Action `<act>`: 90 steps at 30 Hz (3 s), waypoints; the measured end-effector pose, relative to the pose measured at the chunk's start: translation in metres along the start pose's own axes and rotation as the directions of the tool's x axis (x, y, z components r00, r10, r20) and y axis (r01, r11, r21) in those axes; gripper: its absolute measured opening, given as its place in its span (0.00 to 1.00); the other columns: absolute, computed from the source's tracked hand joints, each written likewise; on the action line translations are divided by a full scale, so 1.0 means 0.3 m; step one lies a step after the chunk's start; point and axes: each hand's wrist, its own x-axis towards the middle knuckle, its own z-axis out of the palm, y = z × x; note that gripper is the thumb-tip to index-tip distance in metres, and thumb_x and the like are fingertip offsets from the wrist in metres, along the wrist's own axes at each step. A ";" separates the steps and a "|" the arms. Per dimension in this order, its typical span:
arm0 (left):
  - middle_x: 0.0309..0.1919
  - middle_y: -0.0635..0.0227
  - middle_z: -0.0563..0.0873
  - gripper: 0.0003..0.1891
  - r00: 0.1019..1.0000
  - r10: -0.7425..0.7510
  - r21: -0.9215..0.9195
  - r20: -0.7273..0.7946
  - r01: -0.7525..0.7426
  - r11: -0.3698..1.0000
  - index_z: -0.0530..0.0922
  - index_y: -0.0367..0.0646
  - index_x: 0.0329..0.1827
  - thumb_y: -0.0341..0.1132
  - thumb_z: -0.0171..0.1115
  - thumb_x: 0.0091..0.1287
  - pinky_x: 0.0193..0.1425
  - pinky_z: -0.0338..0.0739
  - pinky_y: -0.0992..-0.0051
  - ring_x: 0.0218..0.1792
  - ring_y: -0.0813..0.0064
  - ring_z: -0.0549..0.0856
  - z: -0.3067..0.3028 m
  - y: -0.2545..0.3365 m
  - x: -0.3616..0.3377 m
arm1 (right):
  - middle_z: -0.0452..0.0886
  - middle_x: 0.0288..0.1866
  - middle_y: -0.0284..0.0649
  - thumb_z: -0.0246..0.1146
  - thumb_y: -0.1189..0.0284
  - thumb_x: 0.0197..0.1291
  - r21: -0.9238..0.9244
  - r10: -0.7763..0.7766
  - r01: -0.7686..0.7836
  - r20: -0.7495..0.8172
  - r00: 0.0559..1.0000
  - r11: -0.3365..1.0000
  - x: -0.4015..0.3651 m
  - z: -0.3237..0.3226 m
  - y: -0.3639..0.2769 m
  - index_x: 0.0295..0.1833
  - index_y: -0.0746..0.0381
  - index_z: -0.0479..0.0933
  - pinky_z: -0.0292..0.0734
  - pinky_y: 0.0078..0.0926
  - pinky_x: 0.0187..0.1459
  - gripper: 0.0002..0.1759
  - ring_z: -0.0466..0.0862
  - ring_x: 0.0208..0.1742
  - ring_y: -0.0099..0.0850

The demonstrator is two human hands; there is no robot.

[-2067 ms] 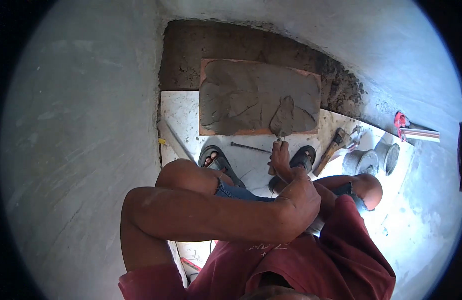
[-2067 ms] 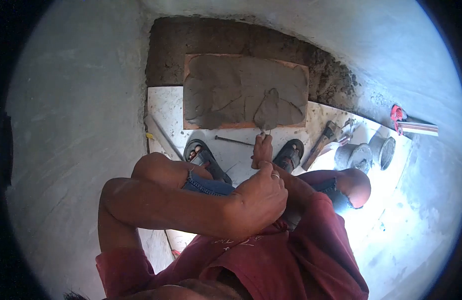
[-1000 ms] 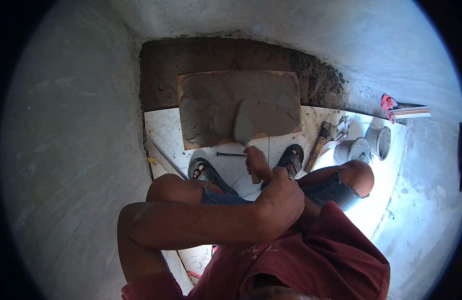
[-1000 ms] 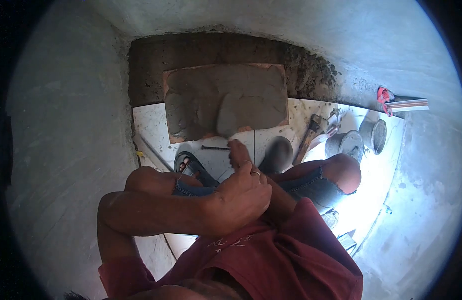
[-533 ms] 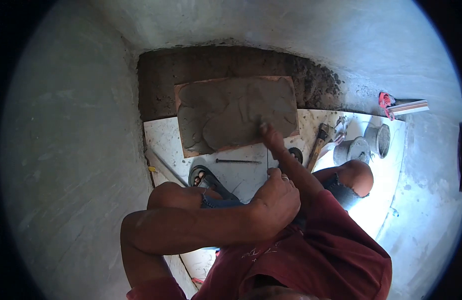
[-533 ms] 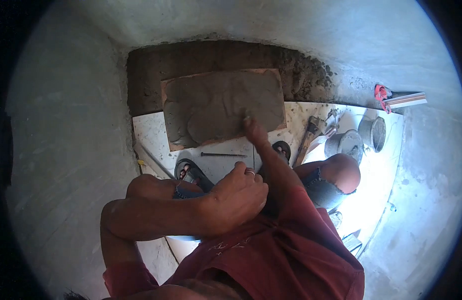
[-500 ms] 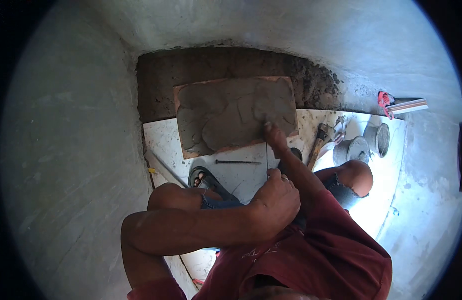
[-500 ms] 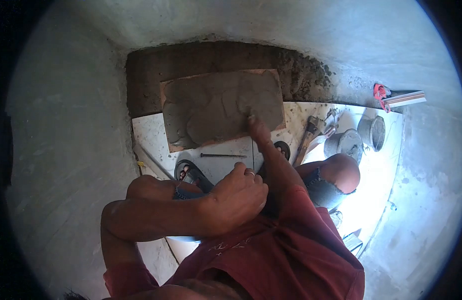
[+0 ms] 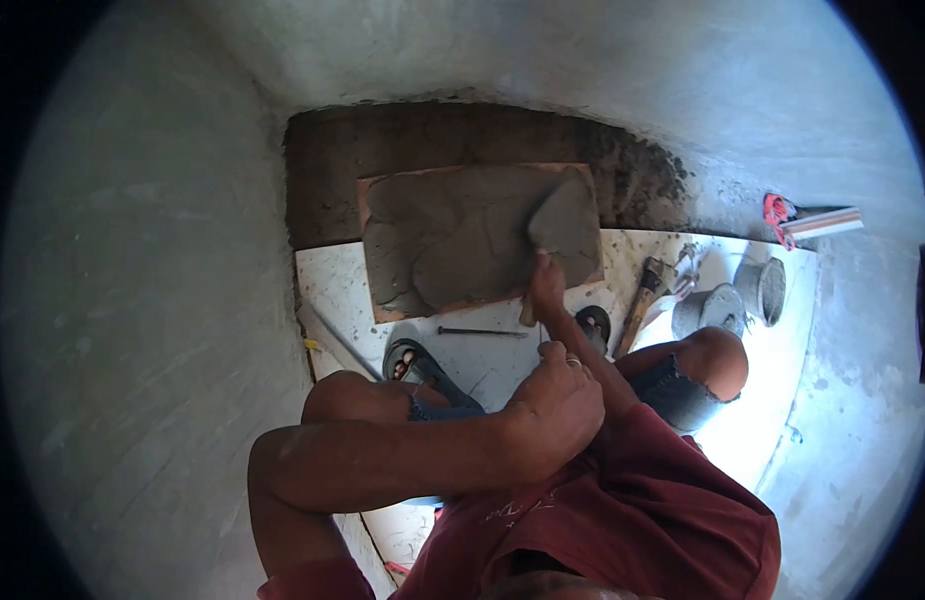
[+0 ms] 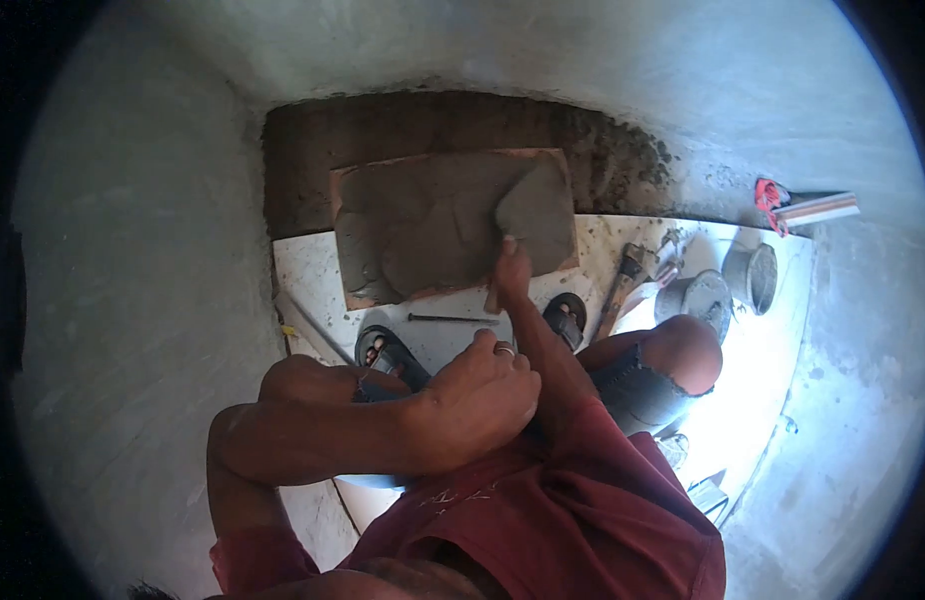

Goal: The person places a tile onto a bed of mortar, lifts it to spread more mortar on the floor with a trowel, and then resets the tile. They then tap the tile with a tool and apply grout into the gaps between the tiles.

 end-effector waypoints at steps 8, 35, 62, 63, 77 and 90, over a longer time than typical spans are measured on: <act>0.31 0.69 0.83 0.09 1.000 -0.013 0.061 0.010 0.012 0.998 0.81 0.43 0.34 0.35 0.55 0.58 0.39 0.66 0.72 0.36 0.74 0.81 -0.048 -0.020 -0.003 | 0.78 0.34 0.59 0.44 0.54 0.66 -0.461 -0.296 0.498 0.442 0.847 0.735 -0.094 0.334 -0.002 0.41 0.74 0.73 0.73 0.41 0.39 0.29 0.82 0.37 0.46; 0.27 0.71 0.82 0.07 1.000 -0.003 0.066 -0.010 0.003 0.998 0.83 0.47 0.31 0.36 0.56 0.56 0.38 0.65 0.72 0.35 0.75 0.81 -0.032 -0.014 -0.023 | 0.80 0.40 0.53 0.51 0.55 0.59 -0.570 -0.043 0.822 0.821 0.569 -0.014 -0.020 0.062 -0.356 0.49 0.59 0.72 0.75 0.49 0.40 0.21 0.82 0.38 0.51; 0.30 0.54 0.81 0.12 0.839 -0.539 -0.460 -0.077 0.449 0.766 0.75 0.37 0.32 0.40 0.59 0.61 0.41 0.71 0.63 0.35 0.56 0.80 -0.108 -0.484 -0.134 | 0.83 0.38 0.43 0.67 0.68 0.36 -0.981 0.157 -0.138 -0.159 0.975 -0.135 -0.168 -1.726 -0.152 0.38 0.60 0.82 0.78 0.36 0.39 0.17 0.84 0.42 0.36; 0.29 0.52 0.80 0.13 0.779 -0.623 -0.507 -0.061 0.514 0.692 0.75 0.36 0.31 0.39 0.58 0.61 0.39 0.71 0.63 0.33 0.55 0.80 -0.072 -0.522 -0.160 | 0.83 0.39 0.42 0.66 0.68 0.39 -0.973 0.167 -0.156 -0.184 0.969 -0.168 -0.107 -1.699 -0.070 0.38 0.60 0.82 0.78 0.37 0.39 0.16 0.84 0.42 0.37; 0.34 0.68 0.82 0.07 0.129 -0.982 -0.960 0.136 0.263 -0.098 0.77 0.43 0.41 0.36 0.54 0.65 0.38 0.76 0.72 0.36 0.75 0.82 1.048 -0.684 -0.385 | 0.77 0.45 0.55 0.51 0.73 0.57 -0.535 -0.499 0.522 0.204 0.842 0.664 0.136 -0.704 0.125 0.48 0.66 0.74 0.71 0.43 0.50 0.15 0.77 0.47 0.51; 0.35 0.67 0.82 0.08 0.115 -0.967 -0.974 0.227 0.016 -0.226 0.76 0.43 0.42 0.36 0.54 0.66 0.38 0.76 0.72 0.37 0.74 0.82 1.074 -0.693 -0.296 | 0.82 0.38 0.47 0.52 0.70 0.60 -0.189 -0.319 0.306 -0.044 0.947 0.933 0.373 -0.487 0.221 0.43 0.67 0.78 0.73 0.31 0.44 0.14 0.82 0.42 0.37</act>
